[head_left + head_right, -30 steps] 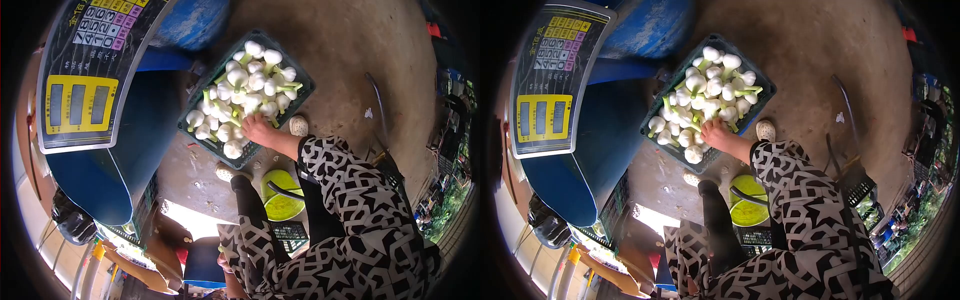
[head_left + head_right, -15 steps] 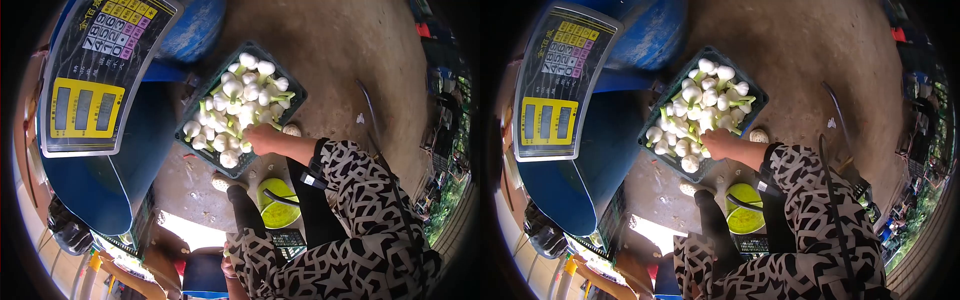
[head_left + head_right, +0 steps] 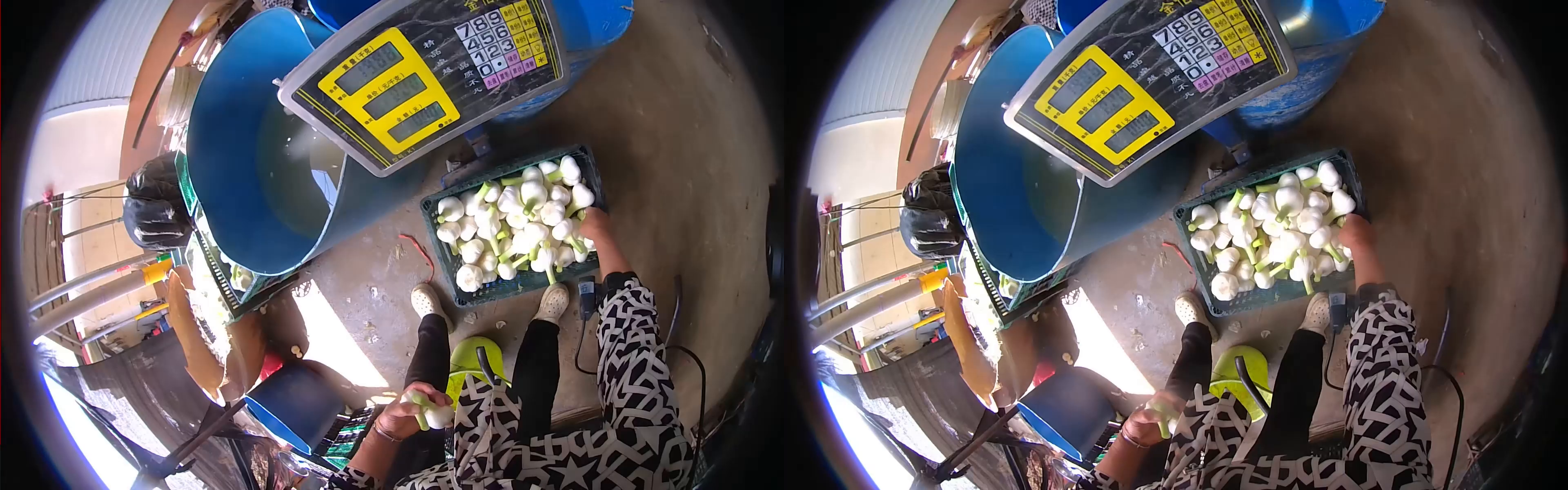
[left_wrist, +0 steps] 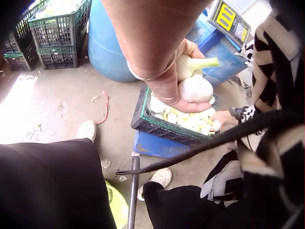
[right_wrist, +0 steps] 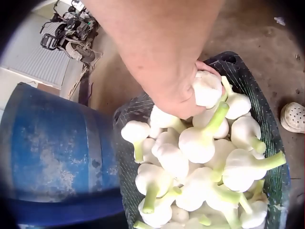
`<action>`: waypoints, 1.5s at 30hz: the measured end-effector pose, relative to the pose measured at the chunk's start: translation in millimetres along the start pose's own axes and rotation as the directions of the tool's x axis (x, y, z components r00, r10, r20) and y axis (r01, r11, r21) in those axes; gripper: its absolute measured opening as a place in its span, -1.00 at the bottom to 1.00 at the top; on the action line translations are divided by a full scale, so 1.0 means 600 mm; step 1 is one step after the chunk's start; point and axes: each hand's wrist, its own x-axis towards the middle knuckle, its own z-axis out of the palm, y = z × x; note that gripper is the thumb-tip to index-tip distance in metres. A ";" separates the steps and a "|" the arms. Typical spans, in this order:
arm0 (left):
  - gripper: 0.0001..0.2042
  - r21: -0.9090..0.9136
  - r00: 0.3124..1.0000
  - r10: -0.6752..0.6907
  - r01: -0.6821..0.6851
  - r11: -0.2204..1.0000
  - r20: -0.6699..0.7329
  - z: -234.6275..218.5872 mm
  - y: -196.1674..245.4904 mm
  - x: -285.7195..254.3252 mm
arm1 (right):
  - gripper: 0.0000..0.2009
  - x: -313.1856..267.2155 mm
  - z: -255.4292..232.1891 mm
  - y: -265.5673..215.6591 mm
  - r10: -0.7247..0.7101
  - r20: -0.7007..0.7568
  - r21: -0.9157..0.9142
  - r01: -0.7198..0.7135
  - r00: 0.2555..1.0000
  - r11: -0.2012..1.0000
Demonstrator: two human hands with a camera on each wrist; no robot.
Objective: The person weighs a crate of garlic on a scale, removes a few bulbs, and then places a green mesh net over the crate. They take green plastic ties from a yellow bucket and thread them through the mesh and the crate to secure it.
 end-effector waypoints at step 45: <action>-0.29 -0.363 0.709 0.655 -0.557 0.747 0.260 0.254 -0.114 -0.329 | -0.60 -0.927 -0.271 -0.295 -0.774 0.217 0.976 -0.132 0.595 0.172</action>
